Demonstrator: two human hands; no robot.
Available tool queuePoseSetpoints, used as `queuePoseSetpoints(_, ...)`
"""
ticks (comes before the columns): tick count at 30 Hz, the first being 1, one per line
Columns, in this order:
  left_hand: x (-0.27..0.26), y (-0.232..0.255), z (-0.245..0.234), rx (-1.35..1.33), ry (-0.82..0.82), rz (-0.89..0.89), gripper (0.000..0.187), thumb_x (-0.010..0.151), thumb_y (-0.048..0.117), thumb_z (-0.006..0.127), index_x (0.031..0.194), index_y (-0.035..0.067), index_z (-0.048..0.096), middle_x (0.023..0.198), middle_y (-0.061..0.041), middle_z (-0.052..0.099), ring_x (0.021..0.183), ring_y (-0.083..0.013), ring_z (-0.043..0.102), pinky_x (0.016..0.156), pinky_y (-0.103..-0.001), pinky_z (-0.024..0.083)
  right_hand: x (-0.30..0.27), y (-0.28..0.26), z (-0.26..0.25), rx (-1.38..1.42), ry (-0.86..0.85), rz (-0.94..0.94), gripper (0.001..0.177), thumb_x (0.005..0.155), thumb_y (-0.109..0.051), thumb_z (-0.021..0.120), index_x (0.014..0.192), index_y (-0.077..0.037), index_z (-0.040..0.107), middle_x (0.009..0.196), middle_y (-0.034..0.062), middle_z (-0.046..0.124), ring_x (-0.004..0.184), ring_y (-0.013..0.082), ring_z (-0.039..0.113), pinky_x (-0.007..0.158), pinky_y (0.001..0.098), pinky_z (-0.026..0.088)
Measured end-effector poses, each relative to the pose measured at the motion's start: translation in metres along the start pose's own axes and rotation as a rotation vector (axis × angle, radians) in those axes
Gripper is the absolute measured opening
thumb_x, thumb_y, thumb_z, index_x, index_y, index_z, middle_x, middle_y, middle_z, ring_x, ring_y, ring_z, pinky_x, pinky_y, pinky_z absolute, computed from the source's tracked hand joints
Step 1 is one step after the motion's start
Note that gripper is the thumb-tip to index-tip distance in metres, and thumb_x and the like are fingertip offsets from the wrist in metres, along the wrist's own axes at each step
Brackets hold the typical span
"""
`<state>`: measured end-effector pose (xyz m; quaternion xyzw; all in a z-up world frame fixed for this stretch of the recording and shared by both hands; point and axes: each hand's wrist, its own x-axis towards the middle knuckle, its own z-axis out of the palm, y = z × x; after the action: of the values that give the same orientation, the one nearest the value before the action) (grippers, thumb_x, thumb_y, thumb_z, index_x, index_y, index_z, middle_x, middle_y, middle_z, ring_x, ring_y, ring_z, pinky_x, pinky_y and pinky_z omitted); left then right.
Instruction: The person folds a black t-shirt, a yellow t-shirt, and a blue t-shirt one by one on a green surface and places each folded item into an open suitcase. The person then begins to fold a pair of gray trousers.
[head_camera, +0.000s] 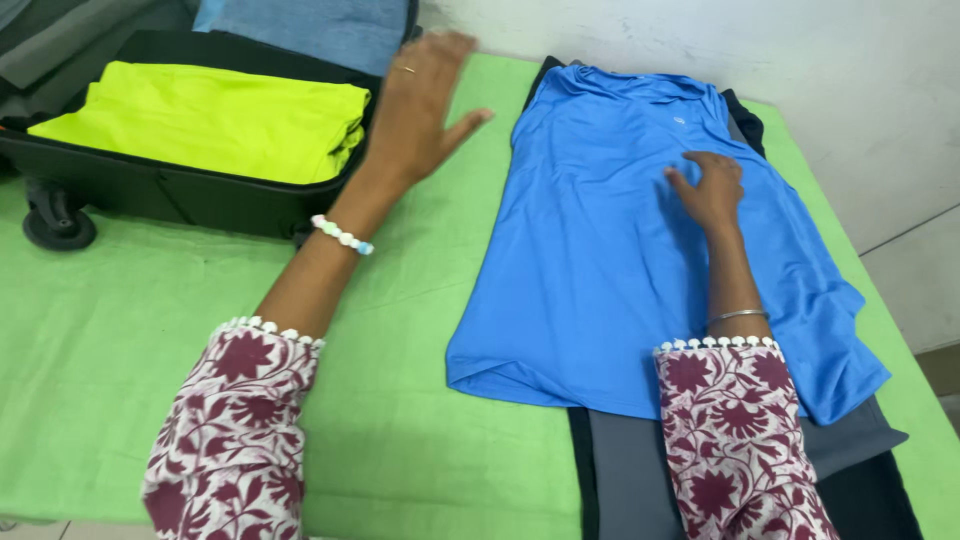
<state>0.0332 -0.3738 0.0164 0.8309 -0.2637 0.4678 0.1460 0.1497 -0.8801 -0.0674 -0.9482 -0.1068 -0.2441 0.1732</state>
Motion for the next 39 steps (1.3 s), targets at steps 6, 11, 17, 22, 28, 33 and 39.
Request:
queuePoseSetpoints(6, 0.005, 0.063, 0.118, 0.14, -0.685, -0.437, 0.053, 0.093, 0.055, 0.07, 0.111, 0.005, 0.074, 0.117, -0.015, 0.069, 0.118, -0.0322, 0.059, 0.1, -0.05, 0.043, -0.03, 0.119, 0.001, -0.298, 0.326, 0.522, 0.06, 0.084, -0.04, 0.079, 0.13, -0.004, 0.065, 0.14, 0.0251, 0.055, 0.139, 0.0519, 0.03, 0.107, 0.0751, 0.018)
queuePoseSetpoints(11, -0.005, 0.06, 0.204, 0.151, -0.47, -0.57, 0.048, 0.074, 0.049, 0.082, 0.095, 0.005, 0.076, 0.105, -0.015, 0.07, 0.105, -0.0343, 0.062, 0.084, -0.052, 0.047, -0.021, 0.14, 0.003, -0.46, 0.343, 0.619, 0.079, 0.077, -0.043, 0.08, 0.136, 0.004, 0.057, 0.14, 0.0312, 0.053, 0.133, 0.0566, 0.032, 0.104, 0.0725, 0.02)
queuePoseSetpoints(17, -0.004, 0.006, 0.245, -0.329, -0.658, -0.84, 0.044, 0.079, 0.044, 0.085, 0.086, 0.002, 0.072, 0.09, -0.016, 0.073, 0.084, -0.0312, 0.069, 0.076, -0.043, 0.054, -0.011, 0.142, -0.034, -0.279, 0.12, 0.98, 0.07, 0.08, -0.053, 0.079, 0.125, -0.002, 0.065, 0.131, 0.0206, 0.062, 0.129, 0.0431, 0.049, 0.108, 0.0685, 0.025)
queuePoseSetpoints(22, -0.008, -0.022, 0.241, -1.139, -0.542, -1.119, 0.03, 0.093, 0.031, 0.08, 0.087, 0.005, 0.066, 0.088, -0.011, 0.069, 0.073, -0.0211, 0.06, 0.061, -0.037, 0.05, -0.014, 0.153, -0.06, -0.253, 0.128, 1.012, 0.042, 0.074, -0.042, 0.088, 0.103, -0.013, 0.08, 0.111, 0.0157, 0.072, 0.108, 0.0379, 0.065, 0.107, 0.065, 0.03)
queuePoseSetpoints(28, 0.013, 0.0, 0.208, -1.448, -0.513, -1.207, 0.032, 0.092, 0.02, 0.08, 0.112, 0.006, 0.059, 0.091, -0.007, 0.06, 0.075, -0.0169, 0.056, 0.059, -0.033, 0.049, 0.002, 0.185, -0.07, -0.176, 0.374, 0.748, 0.036, 0.089, -0.034, 0.082, 0.109, -0.004, 0.075, 0.109, 0.0247, 0.07, 0.101, 0.0445, 0.066, 0.087, 0.0543, 0.051)
queuePoseSetpoints(33, 0.041, 0.017, 0.174, -1.515, -0.247, -1.205, 0.048, 0.075, -0.002, 0.079, 0.12, 0.005, 0.062, 0.094, -0.016, 0.072, 0.079, -0.0229, 0.072, 0.069, -0.039, 0.064, 0.031, 0.193, -0.108, 0.003, 0.541, 0.301, 0.025, 0.097, -0.017, 0.075, 0.112, 0.002, 0.069, 0.115, 0.0254, 0.07, 0.104, 0.0386, 0.069, 0.091, 0.0473, 0.054)
queuePoseSetpoints(39, 0.065, -0.014, 0.123, -1.564, 0.295, -1.091, 0.041, 0.07, -0.014, 0.077, 0.109, -0.005, 0.071, 0.099, -0.02, 0.075, 0.084, -0.0239, 0.074, 0.078, -0.036, 0.065, 0.033, 0.085, -0.165, 1.479, 0.377, 0.112, 0.051, 0.114, -0.034, 0.053, 0.148, 0.003, 0.05, 0.144, 0.0283, 0.057, 0.13, 0.0391, 0.061, 0.111, 0.0536, 0.05)
